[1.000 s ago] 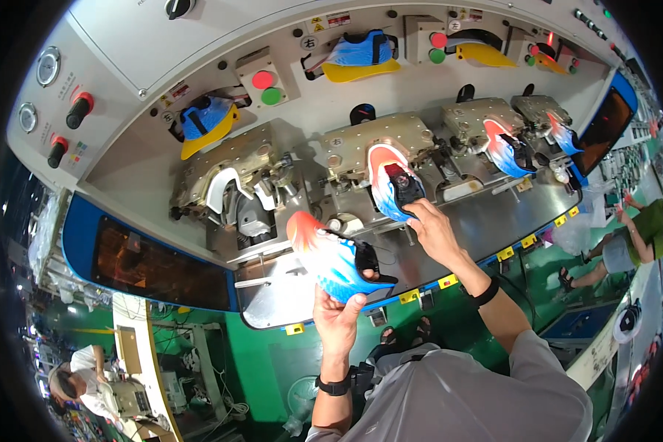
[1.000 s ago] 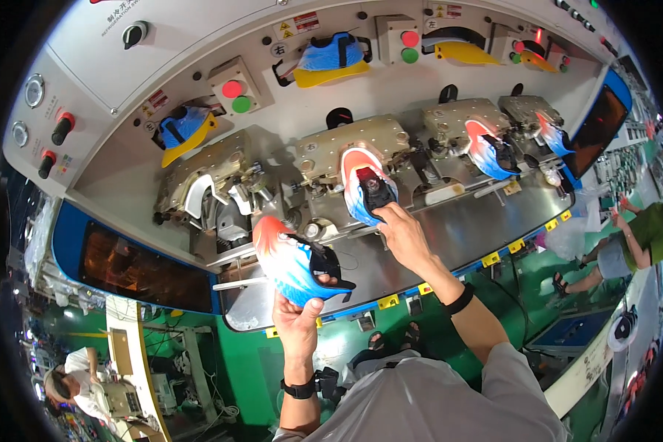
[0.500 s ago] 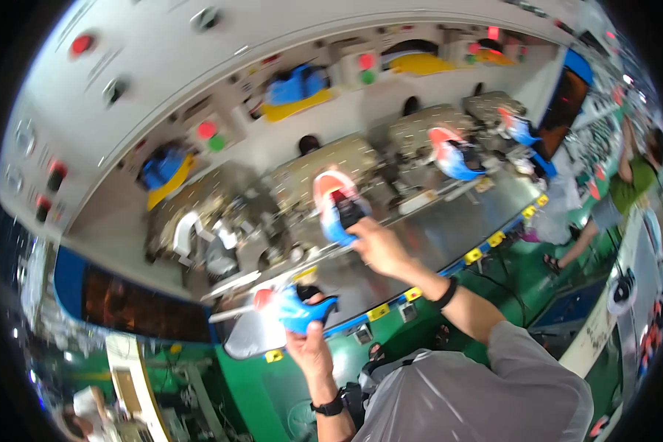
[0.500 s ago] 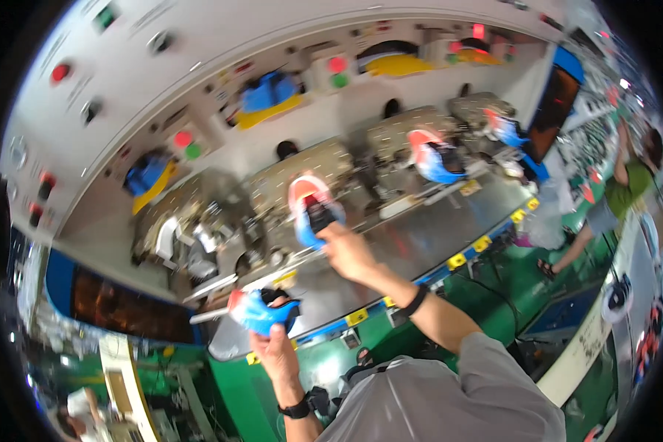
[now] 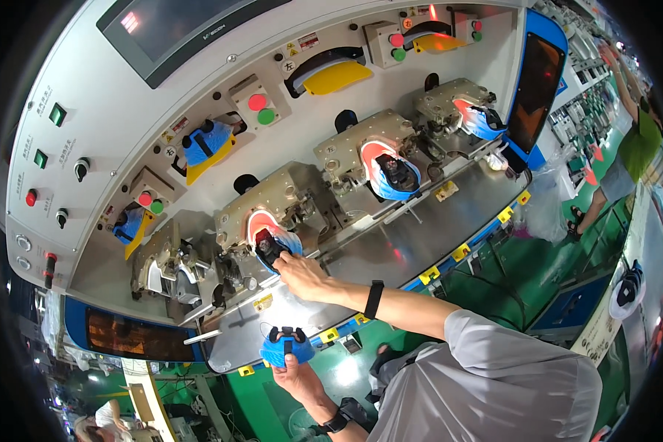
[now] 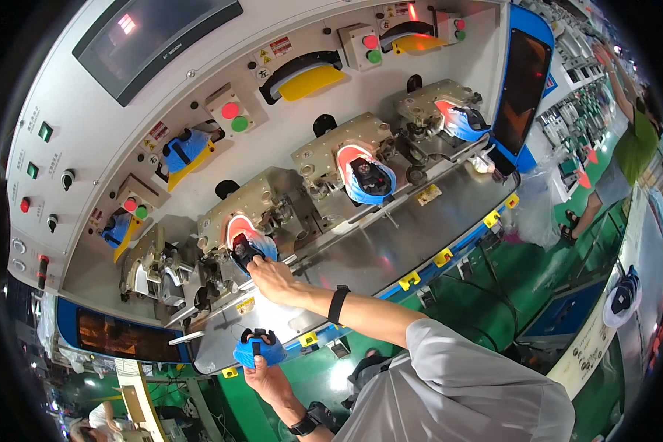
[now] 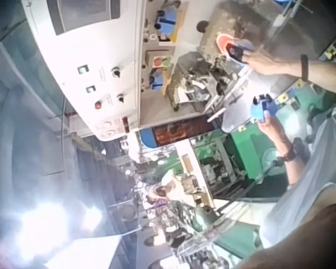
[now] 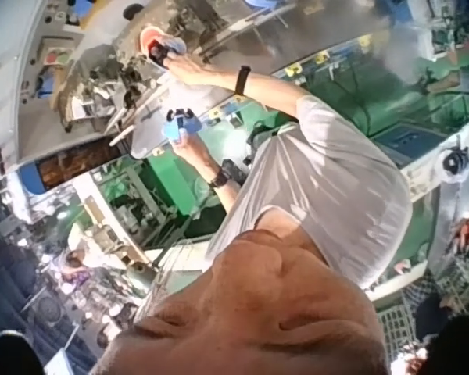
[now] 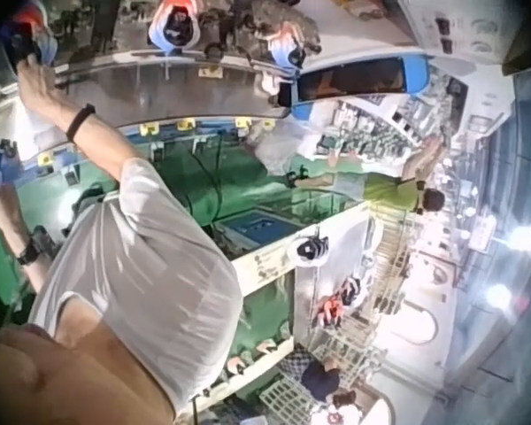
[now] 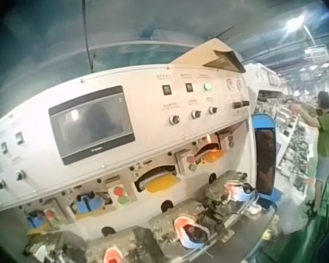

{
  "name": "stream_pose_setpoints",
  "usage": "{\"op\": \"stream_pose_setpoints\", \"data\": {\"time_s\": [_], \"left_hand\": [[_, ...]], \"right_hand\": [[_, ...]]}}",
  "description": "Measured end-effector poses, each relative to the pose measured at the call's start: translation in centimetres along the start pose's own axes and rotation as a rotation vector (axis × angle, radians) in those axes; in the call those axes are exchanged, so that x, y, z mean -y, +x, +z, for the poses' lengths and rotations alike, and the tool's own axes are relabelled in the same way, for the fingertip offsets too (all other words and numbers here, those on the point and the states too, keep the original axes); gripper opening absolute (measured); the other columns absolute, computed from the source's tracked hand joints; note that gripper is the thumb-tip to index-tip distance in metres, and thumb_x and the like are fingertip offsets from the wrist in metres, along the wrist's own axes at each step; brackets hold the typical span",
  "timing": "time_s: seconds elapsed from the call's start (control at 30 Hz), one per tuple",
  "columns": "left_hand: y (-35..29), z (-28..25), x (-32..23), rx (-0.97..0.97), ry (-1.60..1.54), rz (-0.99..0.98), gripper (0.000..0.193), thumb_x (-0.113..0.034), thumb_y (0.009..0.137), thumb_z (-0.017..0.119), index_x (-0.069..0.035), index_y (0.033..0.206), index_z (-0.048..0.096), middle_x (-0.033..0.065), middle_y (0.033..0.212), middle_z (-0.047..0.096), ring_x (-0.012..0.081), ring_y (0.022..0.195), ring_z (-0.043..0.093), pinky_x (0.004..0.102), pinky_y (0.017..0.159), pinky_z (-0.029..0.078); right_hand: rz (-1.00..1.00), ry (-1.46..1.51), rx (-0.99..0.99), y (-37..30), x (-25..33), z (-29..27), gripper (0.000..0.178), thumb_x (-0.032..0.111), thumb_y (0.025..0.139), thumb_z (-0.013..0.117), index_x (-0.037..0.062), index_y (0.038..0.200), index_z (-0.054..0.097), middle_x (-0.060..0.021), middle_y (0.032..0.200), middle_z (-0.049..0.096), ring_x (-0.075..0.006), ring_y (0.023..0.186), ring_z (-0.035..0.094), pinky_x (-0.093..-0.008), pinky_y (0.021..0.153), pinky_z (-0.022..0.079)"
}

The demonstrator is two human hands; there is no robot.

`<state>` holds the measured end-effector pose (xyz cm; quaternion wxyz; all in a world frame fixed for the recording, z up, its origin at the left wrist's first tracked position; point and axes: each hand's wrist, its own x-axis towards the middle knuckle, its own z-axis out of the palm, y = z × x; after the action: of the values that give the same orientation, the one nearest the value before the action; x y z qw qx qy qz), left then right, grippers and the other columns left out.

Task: Operating a shoe lasting and pressing machine to assemble shoe components in a factory setting.

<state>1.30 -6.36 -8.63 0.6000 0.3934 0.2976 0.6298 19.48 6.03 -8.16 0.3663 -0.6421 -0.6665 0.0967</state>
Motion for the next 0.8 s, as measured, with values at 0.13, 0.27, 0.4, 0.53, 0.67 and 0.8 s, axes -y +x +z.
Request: {"op": "stream_pose_setpoints", "data": {"time_s": [0.13,0.27,0.4,0.53,0.67,0.8], "left_hand": [[0.1,0.3,0.3,-0.041,0.05,0.023,0.057,-0.017,0.08,0.079,0.004,0.127,0.053,0.0111,0.113,0.064,0.022,0.104,0.059,0.0386,0.1,0.043],[0.9,0.1,0.6,-0.032,0.087,0.044,0.052,-0.013,0.083,0.076,0.003,0.127,0.054,0.0099,0.116,0.064,0.0219,0.106,0.06,0.039,0.101,0.044],[1.4,0.8,1.1,-0.085,0.108,-0.021,0.05,-0.014,0.082,0.077,0.003,0.125,0.057,0.0089,0.117,0.064,0.019,0.105,0.06,0.0352,0.099,0.042],[2.0,-0.2,0.6,-0.067,0.006,-0.018,0.051,-0.013,0.083,0.076,0.004,0.127,0.055,0.0097,0.117,0.064,0.0197,0.105,0.06,0.0346,0.098,0.043],[2.6,0.4,0.8,-0.068,0.068,0.02,0.062,-0.02,0.082,0.078,0.002,0.132,0.049,0.0101,0.122,0.06,0.0217,0.11,0.058,0.0395,0.101,0.042],[2.4,6.4,0.4,0.102,-0.15,-0.124,0.072,-0.035,0.08,0.081,0.001,0.133,0.047,0.0073,0.124,0.058,0.019,0.114,0.054,0.038,0.101,0.041]], "right_hand": [[-0.009,-0.015,0.039,-0.1,-0.2,-0.8,0.026,0.005,0.078,0.063,0.0007,0.102,0.054,-0.0187,0.105,0.058,-0.0376,0.091,0.064,-0.0476,0.073,0.054],[-0.005,-0.022,0.035,-0.7,-0.2,-0.5,0.024,0.006,0.08,0.062,0.0011,0.103,0.056,-0.0167,0.104,0.059,-0.0359,0.088,0.065,-0.0454,0.072,0.056],[0.074,0.113,-0.008,-1.2,-0.9,-1.0,0.026,0.006,0.081,0.063,0.0059,0.107,0.057,-0.0131,0.103,0.059,-0.0346,0.089,0.065,-0.0454,0.073,0.054],[-0.029,0.382,-0.175,-3.6,1.5,-3.5,0.025,0.007,0.084,0.066,0.0043,0.108,0.058,-0.0123,0.107,0.06,-0.0311,0.087,0.065,-0.0399,0.072,0.053],[0.127,0.992,-0.124,-9.0,4.2,-8.5,0.027,0.01,0.088,0.067,-0.0019,0.111,0.059,-0.0111,0.103,0.058,-0.0209,0.084,0.061,-0.0325,0.074,0.049],[-0.039,0.69,-0.158,-12.1,3.9,-13.6,0.028,0.02,0.09,0.067,-0.0025,0.105,0.059,-0.0151,0.103,0.056,-0.025,0.092,0.058,-0.0343,0.08,0.047]]}}
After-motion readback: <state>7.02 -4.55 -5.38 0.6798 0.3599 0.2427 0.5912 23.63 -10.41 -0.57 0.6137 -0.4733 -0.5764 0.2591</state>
